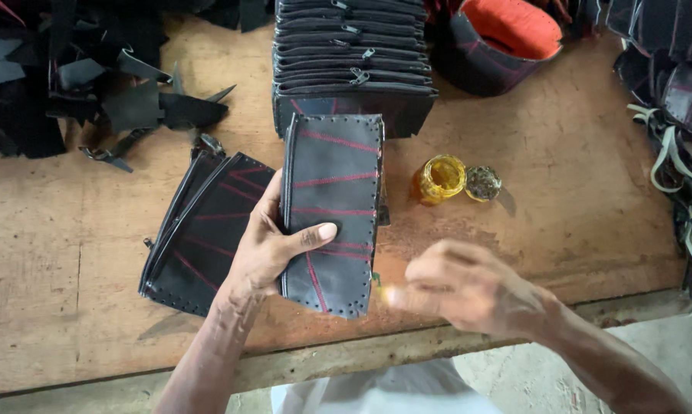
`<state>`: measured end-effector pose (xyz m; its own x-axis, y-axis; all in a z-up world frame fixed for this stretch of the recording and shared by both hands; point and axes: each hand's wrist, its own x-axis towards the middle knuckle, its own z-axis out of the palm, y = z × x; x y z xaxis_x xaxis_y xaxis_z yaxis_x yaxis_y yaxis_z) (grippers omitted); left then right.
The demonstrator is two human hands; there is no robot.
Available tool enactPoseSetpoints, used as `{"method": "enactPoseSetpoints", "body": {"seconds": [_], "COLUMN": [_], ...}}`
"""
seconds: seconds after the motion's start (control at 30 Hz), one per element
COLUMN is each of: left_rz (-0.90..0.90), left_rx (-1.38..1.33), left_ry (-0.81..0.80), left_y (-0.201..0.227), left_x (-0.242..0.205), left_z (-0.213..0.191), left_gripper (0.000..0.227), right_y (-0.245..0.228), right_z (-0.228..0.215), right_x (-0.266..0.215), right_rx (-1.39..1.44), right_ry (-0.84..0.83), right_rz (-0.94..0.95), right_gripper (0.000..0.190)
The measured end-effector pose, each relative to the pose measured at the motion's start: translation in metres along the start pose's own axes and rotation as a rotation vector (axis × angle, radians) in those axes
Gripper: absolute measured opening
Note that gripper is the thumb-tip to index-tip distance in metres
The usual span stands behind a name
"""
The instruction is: The person repeatedly applies a yellow substance from a small jar onto the edges of black leather-like pouches with red stitching. They handle each pouch one at a time, rub the substance along the edges, and place the treated pouches into a growing stack on the table.
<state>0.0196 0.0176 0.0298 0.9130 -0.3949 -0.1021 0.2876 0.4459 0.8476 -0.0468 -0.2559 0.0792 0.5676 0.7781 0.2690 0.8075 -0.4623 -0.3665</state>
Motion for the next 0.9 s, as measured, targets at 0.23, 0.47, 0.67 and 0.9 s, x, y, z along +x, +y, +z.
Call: {"method": "enactPoseSetpoints", "body": {"seconds": [0.23,0.47,0.67,0.9], "left_rz": [0.008,0.047,0.035,0.049], "left_rx": [-0.010,-0.072,-0.119,-0.141], "left_ry": [-0.096,-0.040,-0.002,-0.012], "left_y": [0.008,0.005,0.007,0.005], "left_x": [-0.004,-0.003,-0.002,0.000], "left_z": [0.003,-0.001,-0.001,-0.003], "left_gripper": [0.095,0.097,0.094,0.090], "right_y": [0.022,0.016,0.021,0.011], "right_z": [0.015,0.025,0.026,0.016], "right_x": [0.002,-0.015,-0.006,-0.003], "right_rx": [-0.332,-0.346,-0.378,-0.242], "right_ry": [0.096,0.050,0.011,0.053], "right_rz": [0.092,-0.156,-0.090,0.082], "right_gripper": [0.073,0.071,0.068,0.074]}}
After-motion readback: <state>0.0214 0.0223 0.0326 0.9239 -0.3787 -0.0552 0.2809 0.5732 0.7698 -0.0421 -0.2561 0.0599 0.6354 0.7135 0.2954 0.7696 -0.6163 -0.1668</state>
